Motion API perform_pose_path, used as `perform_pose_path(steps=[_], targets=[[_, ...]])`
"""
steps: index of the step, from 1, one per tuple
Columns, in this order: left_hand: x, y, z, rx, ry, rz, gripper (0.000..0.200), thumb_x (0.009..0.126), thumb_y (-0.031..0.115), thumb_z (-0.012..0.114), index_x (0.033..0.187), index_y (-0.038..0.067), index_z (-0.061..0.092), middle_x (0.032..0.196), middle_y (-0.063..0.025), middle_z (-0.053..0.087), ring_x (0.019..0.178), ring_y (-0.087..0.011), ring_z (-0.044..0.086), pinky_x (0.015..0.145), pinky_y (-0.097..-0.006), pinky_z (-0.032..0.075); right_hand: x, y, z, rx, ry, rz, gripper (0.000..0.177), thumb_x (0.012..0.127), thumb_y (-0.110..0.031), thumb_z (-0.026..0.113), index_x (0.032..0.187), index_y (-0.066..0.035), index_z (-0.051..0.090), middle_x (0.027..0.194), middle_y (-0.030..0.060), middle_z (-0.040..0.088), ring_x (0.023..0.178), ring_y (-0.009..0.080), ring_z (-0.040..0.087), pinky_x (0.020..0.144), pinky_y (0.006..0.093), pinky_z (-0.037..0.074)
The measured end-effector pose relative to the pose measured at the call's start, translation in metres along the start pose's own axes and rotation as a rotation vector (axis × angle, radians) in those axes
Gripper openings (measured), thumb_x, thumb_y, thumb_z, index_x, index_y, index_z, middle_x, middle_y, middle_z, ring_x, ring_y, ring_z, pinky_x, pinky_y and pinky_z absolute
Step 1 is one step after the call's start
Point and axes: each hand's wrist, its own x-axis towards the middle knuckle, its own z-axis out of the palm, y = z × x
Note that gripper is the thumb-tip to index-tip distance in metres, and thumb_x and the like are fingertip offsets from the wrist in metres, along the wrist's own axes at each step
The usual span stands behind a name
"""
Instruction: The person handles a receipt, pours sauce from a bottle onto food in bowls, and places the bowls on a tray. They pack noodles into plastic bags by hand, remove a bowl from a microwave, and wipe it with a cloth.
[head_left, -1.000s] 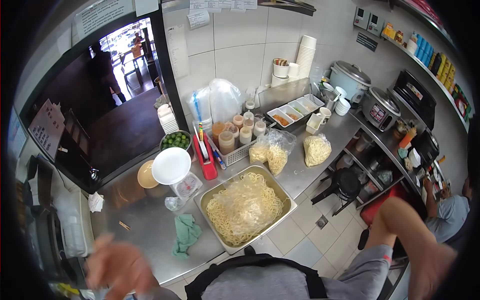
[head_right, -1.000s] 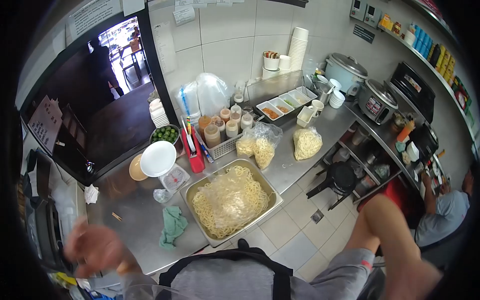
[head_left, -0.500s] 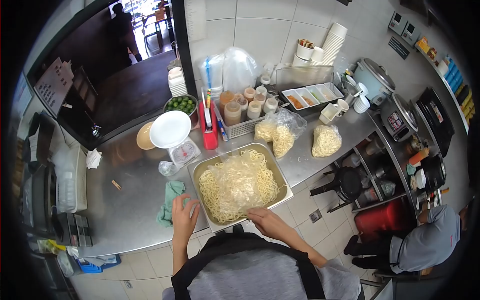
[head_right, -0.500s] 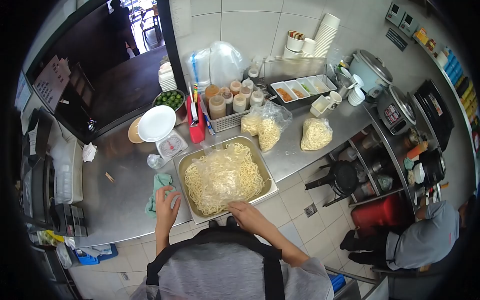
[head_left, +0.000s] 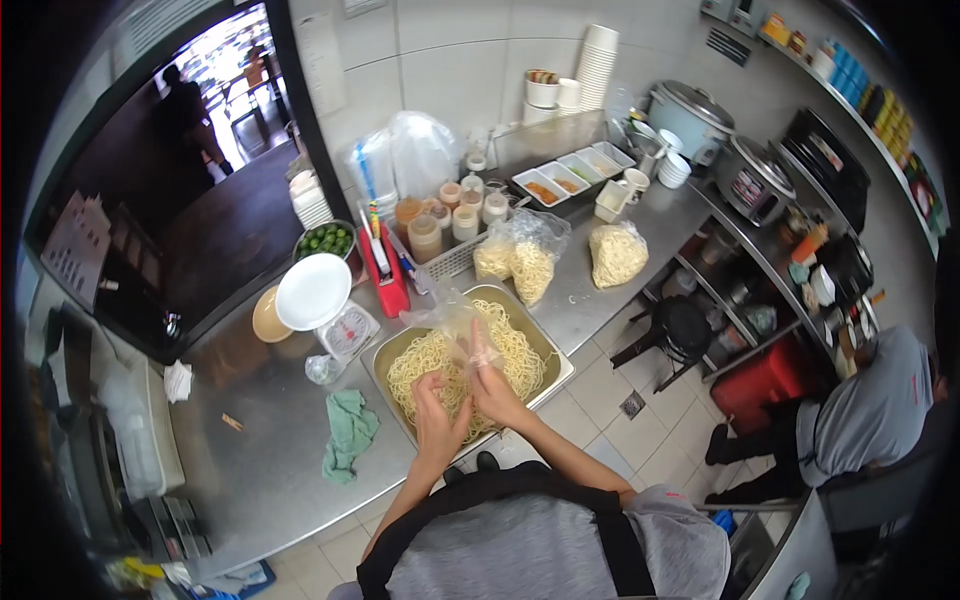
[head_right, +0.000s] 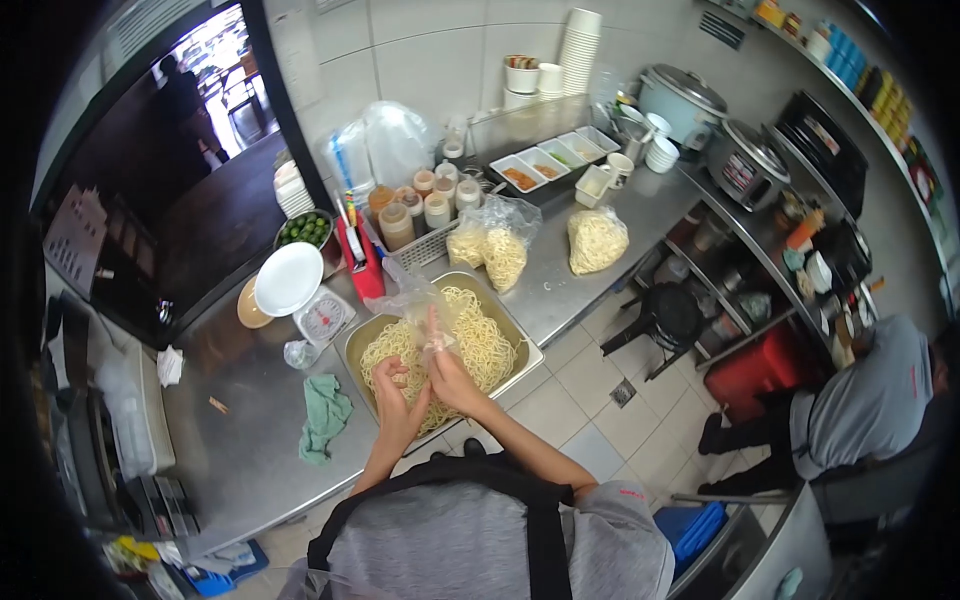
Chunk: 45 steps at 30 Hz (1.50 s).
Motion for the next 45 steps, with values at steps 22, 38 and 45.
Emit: perform_pose_path(steps=[22,38,45], targets=[[-0.001,0.013,0.017,-0.481,-0.674,0.282,0.023,0.080,-0.002,0.060,0.100,0.001,0.048,0.088,-0.0101,0.059,0.080,-0.0189,0.062,0.070,-0.0297,0.050,0.014,-0.014,-0.027,0.119,0.054,-0.004,0.075,0.085,-0.055,0.045,0.141,-0.010,0.022,0.145,0.0081,0.024,0.133,0.0242,0.024,0.107,0.0420,0.021],[-0.023,-0.076,-0.043,0.210,-0.020,-0.130,0.048,0.083,0.014,0.057,0.127,0.002,0.040,0.130,-0.0236,0.036,0.121,-0.0349,0.035,0.101,-0.0406,0.025,0.006,0.013,-0.055,-1.183,-0.131,0.433,0.107,0.060,-0.056,0.071,0.143,-0.018,0.015,0.143,0.0277,0.016,0.129,0.0479,0.019,0.105,0.0461,0.027],[-0.034,-0.113,-0.004,-0.131,0.162,-0.409,0.047,0.088,0.009,0.048,0.133,0.001,0.034,0.131,-0.0235,0.034,0.124,-0.0342,0.032,0.103,-0.0371,0.023,0.012,0.063,-0.019,-0.748,-0.077,0.280,0.079,0.069,-0.028,0.074,0.136,-0.018,0.033,0.135,0.0221,0.034,0.122,0.0391,0.038,0.098,0.0425,0.039]])
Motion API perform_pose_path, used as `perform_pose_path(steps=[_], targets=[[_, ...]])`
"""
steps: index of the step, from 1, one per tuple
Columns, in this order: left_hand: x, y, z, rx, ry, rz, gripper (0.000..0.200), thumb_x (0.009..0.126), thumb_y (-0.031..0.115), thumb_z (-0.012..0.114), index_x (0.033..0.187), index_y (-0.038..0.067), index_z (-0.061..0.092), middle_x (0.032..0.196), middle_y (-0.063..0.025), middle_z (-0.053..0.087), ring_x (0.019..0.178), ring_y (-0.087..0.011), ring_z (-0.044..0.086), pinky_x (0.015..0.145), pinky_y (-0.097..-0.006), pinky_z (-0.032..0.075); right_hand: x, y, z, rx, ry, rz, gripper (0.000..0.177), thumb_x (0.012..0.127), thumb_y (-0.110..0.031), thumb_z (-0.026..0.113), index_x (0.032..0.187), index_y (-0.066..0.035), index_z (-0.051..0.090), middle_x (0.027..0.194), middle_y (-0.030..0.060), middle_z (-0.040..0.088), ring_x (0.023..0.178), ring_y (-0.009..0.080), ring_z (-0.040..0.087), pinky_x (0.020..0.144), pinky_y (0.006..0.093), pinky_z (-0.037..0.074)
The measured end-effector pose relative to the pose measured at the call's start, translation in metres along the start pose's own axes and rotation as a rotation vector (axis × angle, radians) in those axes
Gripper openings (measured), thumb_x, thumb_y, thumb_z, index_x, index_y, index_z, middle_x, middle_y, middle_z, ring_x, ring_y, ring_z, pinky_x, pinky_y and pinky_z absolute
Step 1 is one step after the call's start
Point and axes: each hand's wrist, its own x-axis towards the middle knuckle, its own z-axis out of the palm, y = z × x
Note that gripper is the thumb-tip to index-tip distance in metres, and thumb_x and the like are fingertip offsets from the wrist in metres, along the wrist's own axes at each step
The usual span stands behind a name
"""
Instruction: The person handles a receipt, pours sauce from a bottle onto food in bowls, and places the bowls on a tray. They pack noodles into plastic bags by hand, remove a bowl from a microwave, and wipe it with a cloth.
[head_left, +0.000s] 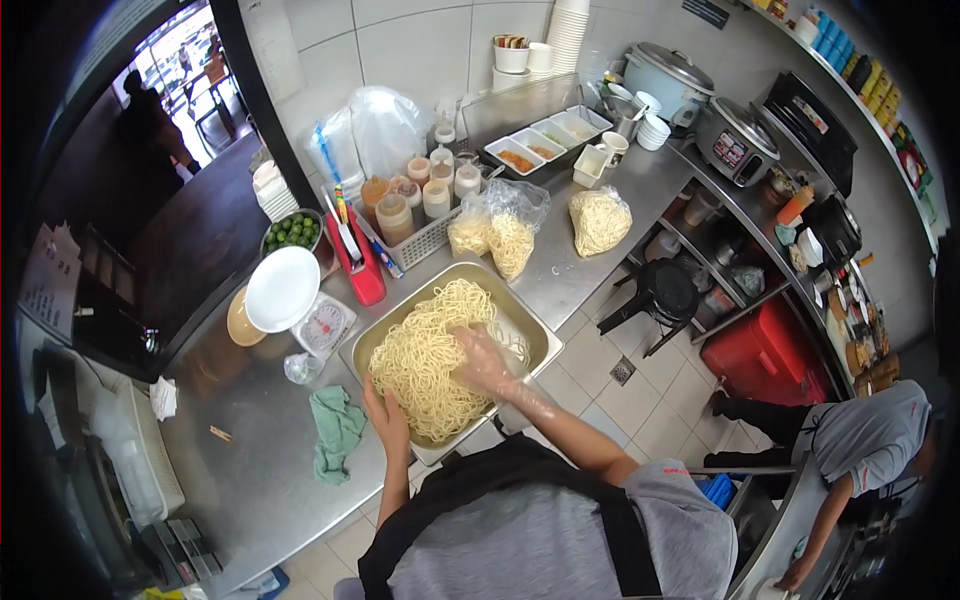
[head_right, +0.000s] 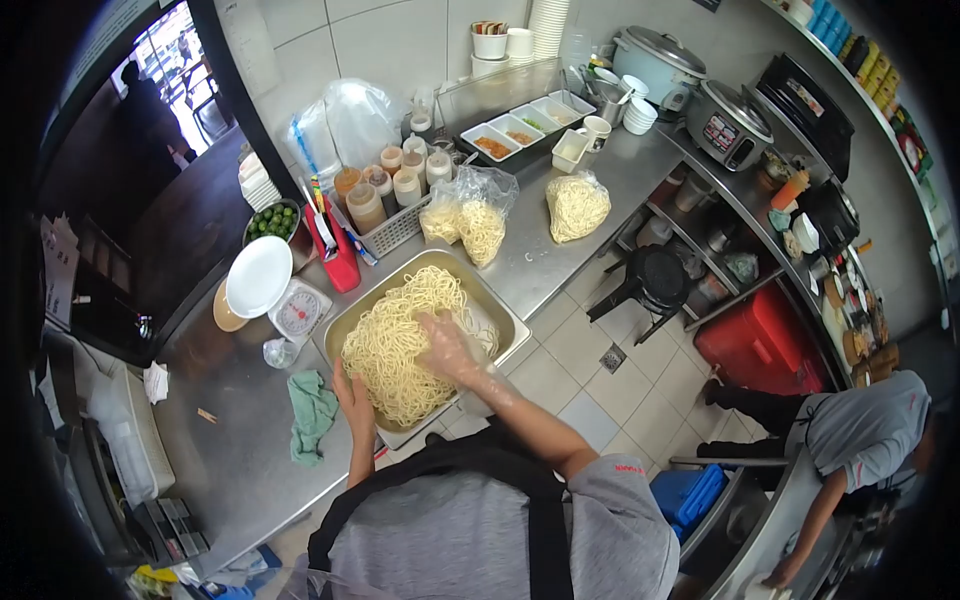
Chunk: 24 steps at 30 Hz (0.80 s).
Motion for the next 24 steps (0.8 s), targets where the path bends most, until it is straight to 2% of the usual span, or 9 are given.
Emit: perform_pose_path(steps=[3,6,9,13,15,17,18,21,24], targets=[[-0.003,0.004,-0.002,0.023,-0.014,0.024,0.046,0.090,0.008,0.045,0.133,0.001,0.033,0.131,-0.0220,0.035,0.123,-0.0362,0.032,0.103,-0.0391,0.023,0.010,0.022,-0.021,0.491,-0.014,-0.278,0.059,0.073,-0.019,0.068,0.126,-0.011,0.043,0.122,0.0179,0.045,0.111,0.0336,0.047,0.096,0.0396,0.039],[-0.008,0.028,0.002,0.367,0.188,0.185,0.045,0.086,0.010,0.053,0.128,0.004,0.041,0.130,-0.0195,0.036,0.121,-0.0373,0.034,0.101,-0.0429,0.024,0.023,-0.026,-0.084,0.323,-0.050,-0.221,0.048,0.074,-0.019,0.068,0.117,-0.008,0.052,0.115,0.0160,0.054,0.109,0.0294,0.051,0.093,0.0373,0.042],[-0.016,0.073,-0.004,0.501,0.048,0.481,0.040,0.077,0.013,0.063,0.116,0.008,0.054,0.126,-0.0172,0.040,0.119,-0.0364,0.035,0.099,-0.0451,0.026,0.029,-0.051,-0.111,0.055,0.029,-0.247,0.043,0.075,-0.025,0.067,0.113,-0.006,0.055,0.112,0.0162,0.057,0.106,0.0305,0.054,0.092,0.0369,0.042],[-0.032,0.087,0.011,0.516,-0.458,0.703,0.036,0.066,0.016,0.071,0.100,0.009,0.061,0.115,-0.0150,0.046,0.113,-0.0337,0.039,0.096,-0.0451,0.028,0.037,-0.046,-0.100,-0.047,-0.024,-0.420,0.046,0.075,-0.033,0.065,0.113,-0.009,0.055,0.110,0.0188,0.057,0.103,0.0342,0.054,0.090,0.0394,0.042],[-0.037,0.093,0.024,0.608,-0.661,0.758,0.032,0.065,0.017,0.071,0.094,0.009,0.062,0.109,-0.0118,0.049,0.109,-0.0309,0.043,0.093,-0.0434,0.031,0.046,-0.032,-0.085,-0.225,-0.263,-0.403,0.073,0.070,-0.037,0.069,0.133,-0.018,0.036,0.127,0.0225,0.044,0.116,0.0354,0.045,0.095,0.0412,0.039],[-0.039,0.077,0.035,0.655,-0.626,0.826,0.028,0.065,0.020,0.071,0.090,0.010,0.061,0.101,-0.0077,0.051,0.103,-0.0271,0.045,0.089,-0.0413,0.032,0.037,-0.039,-0.087,-0.406,-0.405,-0.396,0.090,0.068,-0.039,0.071,0.141,-0.021,0.022,0.136,0.0244,0.034,0.124,0.0370,0.037,0.098,0.0437,0.036],[-0.040,0.069,0.039,0.680,-0.609,0.862,0.027,0.066,0.021,0.070,0.088,0.010,0.061,0.097,-0.0057,0.052,0.100,-0.0252,0.047,0.088,-0.0403,0.033,0.035,-0.049,-0.094,-0.486,-0.496,-0.410,0.107,0.064,-0.041,0.073,0.144,-0.025,0.005,0.143,0.0252,0.019,0.130,0.0405,0.025,0.101,0.0473,0.031],[-0.049,0.061,0.044,0.724,-0.534,0.870,0.023,0.067,0.025,0.069,0.083,0.012,0.059,0.089,-0.0022,0.051,0.091,-0.0211,0.048,0.084,-0.0376,0.034,0.023,-0.047,-0.068,-0.540,-0.336,-0.502,0.096,0.064,-0.036,0.072,0.143,-0.019,0.019,0.140,0.0281,0.023,0.119,0.0450,0.038,0.092,0.0476,0.041],[-0.051,0.060,0.044,0.672,-0.541,0.838,0.020,0.068,0.026,0.068,0.079,0.012,0.058,0.078,0.0000,0.050,0.086,-0.0189,0.047,0.082,-0.0374,0.035,0.031,-0.017,-0.023,-0.622,-0.206,-0.634,0.080,0.067,-0.026,0.070,0.137,-0.020,0.031,0.138,0.0265,0.027,0.119,0.0435,0.039,0.092,0.0458,0.041]])
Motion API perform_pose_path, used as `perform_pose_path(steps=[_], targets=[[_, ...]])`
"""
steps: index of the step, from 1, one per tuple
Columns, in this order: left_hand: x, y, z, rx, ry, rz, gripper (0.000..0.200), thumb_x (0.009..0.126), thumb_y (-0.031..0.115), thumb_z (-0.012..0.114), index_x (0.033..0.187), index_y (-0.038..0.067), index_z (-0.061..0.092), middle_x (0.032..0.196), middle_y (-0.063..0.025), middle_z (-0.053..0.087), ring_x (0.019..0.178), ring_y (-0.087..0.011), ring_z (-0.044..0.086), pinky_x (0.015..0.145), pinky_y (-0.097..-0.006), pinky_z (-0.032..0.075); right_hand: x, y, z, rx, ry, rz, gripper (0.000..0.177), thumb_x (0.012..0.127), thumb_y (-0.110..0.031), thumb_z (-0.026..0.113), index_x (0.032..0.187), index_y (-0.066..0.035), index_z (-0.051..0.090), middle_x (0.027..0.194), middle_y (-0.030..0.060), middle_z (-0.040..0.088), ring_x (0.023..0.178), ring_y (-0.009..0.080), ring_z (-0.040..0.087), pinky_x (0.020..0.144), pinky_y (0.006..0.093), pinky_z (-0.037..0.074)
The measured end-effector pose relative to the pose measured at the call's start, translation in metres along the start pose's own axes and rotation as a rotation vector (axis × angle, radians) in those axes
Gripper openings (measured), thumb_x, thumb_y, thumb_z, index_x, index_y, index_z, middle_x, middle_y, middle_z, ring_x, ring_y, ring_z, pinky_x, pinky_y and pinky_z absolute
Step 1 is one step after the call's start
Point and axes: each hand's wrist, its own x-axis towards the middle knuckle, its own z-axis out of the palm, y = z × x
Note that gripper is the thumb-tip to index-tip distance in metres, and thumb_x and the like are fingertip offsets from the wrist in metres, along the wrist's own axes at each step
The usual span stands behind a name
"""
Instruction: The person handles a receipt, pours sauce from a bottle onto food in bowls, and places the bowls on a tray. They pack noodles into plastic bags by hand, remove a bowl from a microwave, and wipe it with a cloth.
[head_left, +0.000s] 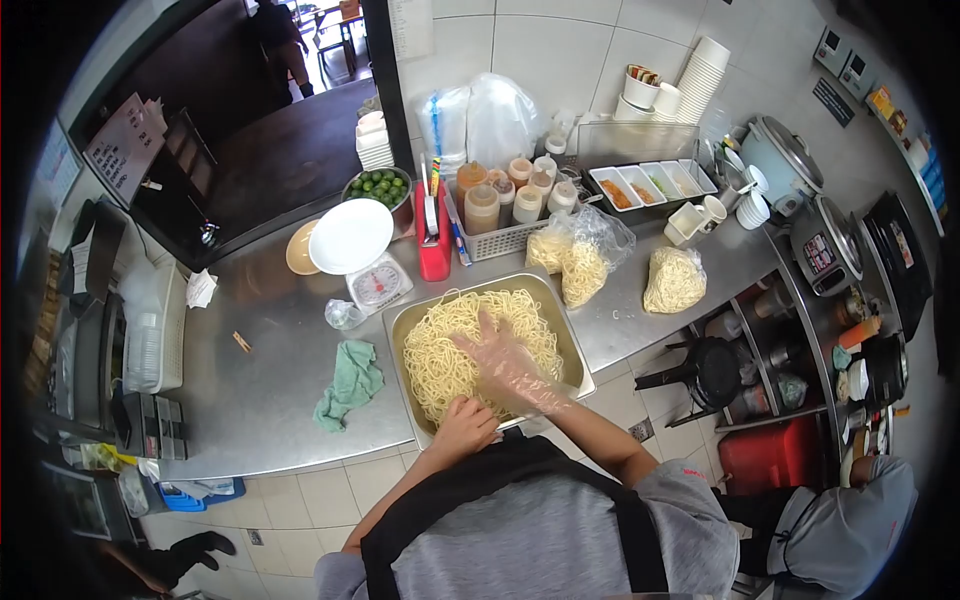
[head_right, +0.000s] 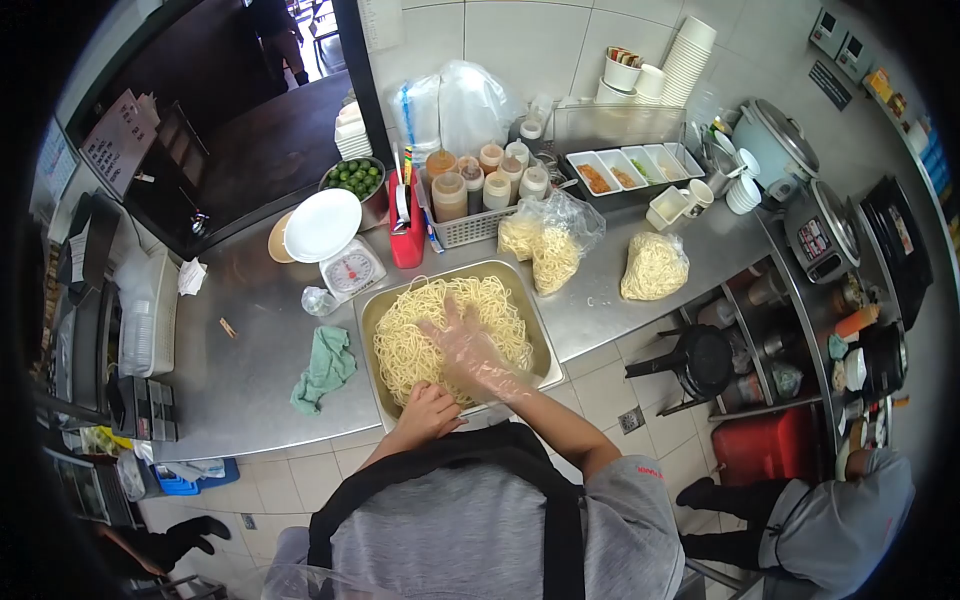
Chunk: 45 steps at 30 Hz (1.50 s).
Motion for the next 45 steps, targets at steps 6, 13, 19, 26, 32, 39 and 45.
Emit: perform_pose_path(steps=[6,13,19,26,32,39,45], targets=[[0.008,-0.004,0.000,0.016,0.110,-0.002,0.015,0.072,0.026,0.067,0.075,0.013,0.061,0.072,0.0010,0.050,0.079,-0.0181,0.047,0.078,-0.0363,0.035,0.006,0.040,0.006,0.746,0.115,0.148,0.051,0.065,-0.013,0.070,0.115,-0.013,0.057,0.124,0.0133,0.051,0.111,0.0310,0.050,0.094,0.0366,0.040],[0.025,-0.033,-0.052,-0.027,0.265,-0.390,0.011,0.070,0.020,0.070,0.069,0.012,0.062,0.066,-0.0009,0.057,0.071,-0.0194,0.051,0.069,-0.0337,0.036,0.001,0.052,-0.106,0.702,0.145,0.101,0.050,0.065,-0.019,0.071,0.111,-0.009,0.056,0.100,0.0143,0.061,0.090,0.0296,0.060,0.077,0.0373,0.047],[0.006,-0.056,-0.071,-0.052,0.163,-0.656,0.007,0.072,0.013,0.067,0.072,0.009,0.062,0.070,-0.0023,0.059,0.073,-0.0231,0.053,0.069,-0.0355,0.038,-0.002,0.041,-0.136,0.655,0.317,0.105,0.045,0.063,-0.013,0.074,0.106,-0.011,0.059,0.099,0.0110,0.062,0.090,0.0252,0.060,0.081,0.0337,0.046],[-0.009,-0.101,-0.018,-0.024,0.560,-0.777,0.042,0.074,-0.006,0.052,0.115,0.003,0.051,0.111,-0.0171,0.048,0.101,-0.0346,0.046,0.089,-0.0415,0.037,0.010,0.009,-0.057,0.322,-0.053,0.114,0.057,0.062,-0.023,0.076,0.114,-0.014,0.054,0.116,0.0124,0.054,0.107,0.0298,0.053,0.093,0.0389,0.041],[-0.012,-0.112,0.012,-0.113,0.618,-0.841,0.064,0.073,-0.014,0.041,0.134,0.005,0.034,0.118,-0.0199,0.042,0.110,-0.0371,0.041,0.095,-0.0424,0.033,0.012,0.028,-0.029,0.600,0.093,-0.030,0.044,0.069,-0.012,0.071,0.110,-0.016,0.058,0.114,0.0110,0.057,0.109,0.0248,0.053,0.095,0.0361,0.042],[-0.011,-0.113,0.009,-0.194,0.567,-0.866,0.067,0.073,-0.013,0.039,0.136,0.007,0.031,0.116,-0.0196,0.042,0.109,-0.0369,0.042,0.094,-0.0400,0.035,-0.002,0.030,-0.247,0.752,0.406,-0.344,0.036,0.066,-0.006,0.070,0.101,-0.011,0.064,0.099,0.0048,0.063,0.093,0.0195,0.060,0.086,0.0358,0.049],[-0.011,-0.114,0.009,-0.213,0.553,-0.866,0.066,0.073,-0.013,0.038,0.136,0.006,0.031,0.115,-0.0199,0.043,0.108,-0.0366,0.043,0.093,-0.0393,0.036,-0.004,0.025,-0.360,1.133,0.488,-0.564,0.028,0.075,-0.013,0.065,0.103,-0.012,0.061,0.099,0.0057,0.061,0.088,0.0192,0.061,0.078,0.0388,0.052]])
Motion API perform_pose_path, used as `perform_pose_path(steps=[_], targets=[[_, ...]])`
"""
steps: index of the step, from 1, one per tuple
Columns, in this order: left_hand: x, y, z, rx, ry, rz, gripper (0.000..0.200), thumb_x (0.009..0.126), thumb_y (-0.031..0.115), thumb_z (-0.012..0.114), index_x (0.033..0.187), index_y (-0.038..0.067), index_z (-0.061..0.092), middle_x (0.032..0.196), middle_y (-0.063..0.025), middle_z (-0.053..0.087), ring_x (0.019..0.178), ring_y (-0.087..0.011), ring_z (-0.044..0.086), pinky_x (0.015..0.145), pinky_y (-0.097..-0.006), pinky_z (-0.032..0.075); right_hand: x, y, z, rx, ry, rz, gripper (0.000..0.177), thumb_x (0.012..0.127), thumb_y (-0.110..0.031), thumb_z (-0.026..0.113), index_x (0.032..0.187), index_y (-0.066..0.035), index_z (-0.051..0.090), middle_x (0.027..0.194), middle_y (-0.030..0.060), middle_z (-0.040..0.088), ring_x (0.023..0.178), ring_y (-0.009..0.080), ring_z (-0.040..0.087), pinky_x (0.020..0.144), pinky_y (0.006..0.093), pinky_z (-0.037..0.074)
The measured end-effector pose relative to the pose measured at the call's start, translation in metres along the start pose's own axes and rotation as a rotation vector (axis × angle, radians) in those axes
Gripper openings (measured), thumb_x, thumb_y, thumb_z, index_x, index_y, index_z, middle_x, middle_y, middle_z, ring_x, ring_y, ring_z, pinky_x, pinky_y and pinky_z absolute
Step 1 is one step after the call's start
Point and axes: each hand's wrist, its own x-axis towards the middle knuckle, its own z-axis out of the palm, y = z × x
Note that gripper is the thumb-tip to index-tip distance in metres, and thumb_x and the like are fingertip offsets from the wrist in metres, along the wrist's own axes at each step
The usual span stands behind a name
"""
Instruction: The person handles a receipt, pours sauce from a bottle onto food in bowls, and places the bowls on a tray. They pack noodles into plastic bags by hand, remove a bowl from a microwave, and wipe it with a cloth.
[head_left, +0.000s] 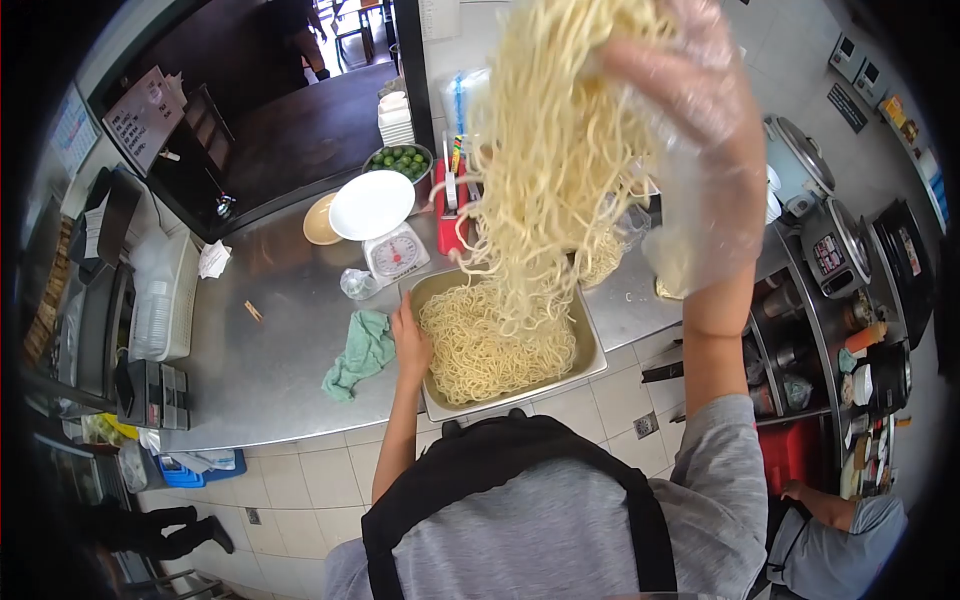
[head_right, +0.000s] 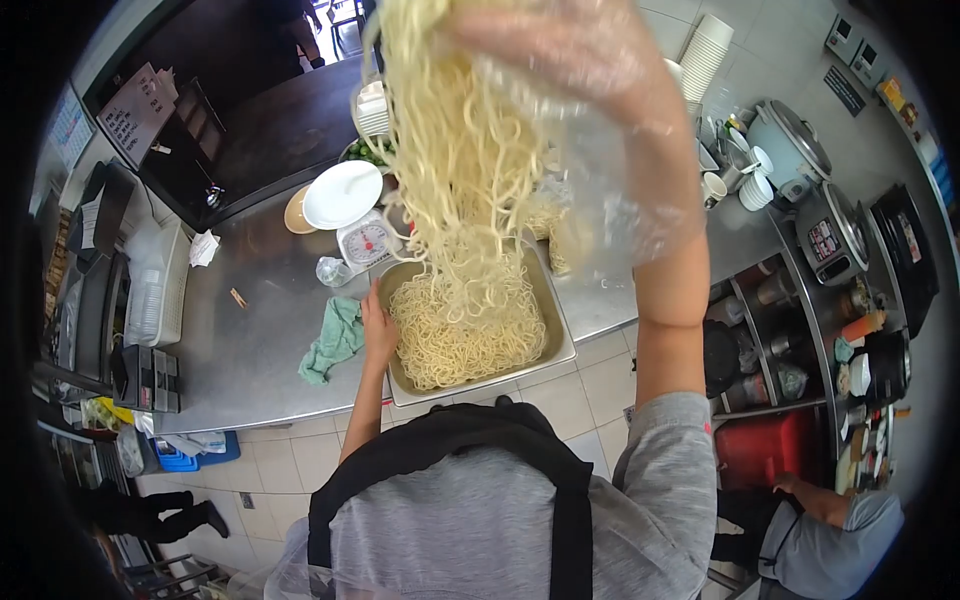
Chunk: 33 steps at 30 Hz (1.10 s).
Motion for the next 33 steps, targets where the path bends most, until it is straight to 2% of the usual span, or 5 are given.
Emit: perform_pose_path(steps=[8,20,21,25,33], targets=[[0.000,0.003,-0.001,-0.016,0.010,0.028,0.066,0.073,-0.014,0.038,0.136,0.005,0.030,0.116,-0.0213,0.043,0.108,-0.0375,0.044,0.093,-0.0394,0.036,0.002,0.014,0.009,-0.664,-0.155,-0.181,0.026,0.072,-0.011,0.065,0.099,-0.009,0.062,0.087,0.0048,0.064,0.080,0.0208,0.061,0.076,0.0367,0.052],[-0.001,-0.002,0.002,0.022,0.000,0.013,0.065,0.074,-0.013,0.038,0.136,0.004,0.030,0.116,-0.0213,0.042,0.108,-0.0376,0.044,0.093,-0.0397,0.036,-0.116,0.167,0.077,-0.465,-0.550,0.844,0.050,0.064,-0.022,0.074,0.110,-0.009,0.056,0.121,0.0129,0.052,0.108,0.0269,0.052,0.087,0.0407,0.045],[-0.001,-0.001,0.001,0.019,0.001,0.018,0.065,0.074,-0.013,0.038,0.136,0.004,0.030,0.116,-0.0213,0.042,0.108,-0.0376,0.044,0.092,-0.0397,0.036,-0.126,0.181,0.087,-0.831,-0.895,0.694,0.054,0.064,-0.023,0.074,0.113,-0.008,0.055,0.125,0.0140,0.049,0.112,0.0272,0.050,0.087,0.0408,0.044],[0.000,-0.001,0.001,0.008,0.001,0.023,0.064,0.074,-0.013,0.038,0.136,0.004,0.030,0.116,-0.0211,0.042,0.108,-0.0375,0.044,0.092,-0.0395,0.036,-0.195,0.218,0.129,-1.221,-0.480,0.304,0.058,0.053,-0.028,0.081,0.103,-0.008,0.059,0.093,0.0139,0.061,0.092,0.0271,0.058,0.080,0.0419,0.046],[0.001,0.000,0.001,0.002,-0.008,0.010,0.066,0.073,-0.014,0.038,0.136,0.004,0.030,0.116,-0.0210,0.041,0.108,-0.0376,0.044,0.092,-0.0388,0.036,-0.142,0.151,0.060,0.381,0.031,0.867,0.058,0.066,-0.015,0.073,0.118,-0.002,0.051,0.111,0.0091,0.059,0.099,0.0146,0.058,0.089,0.0294,0.046]])
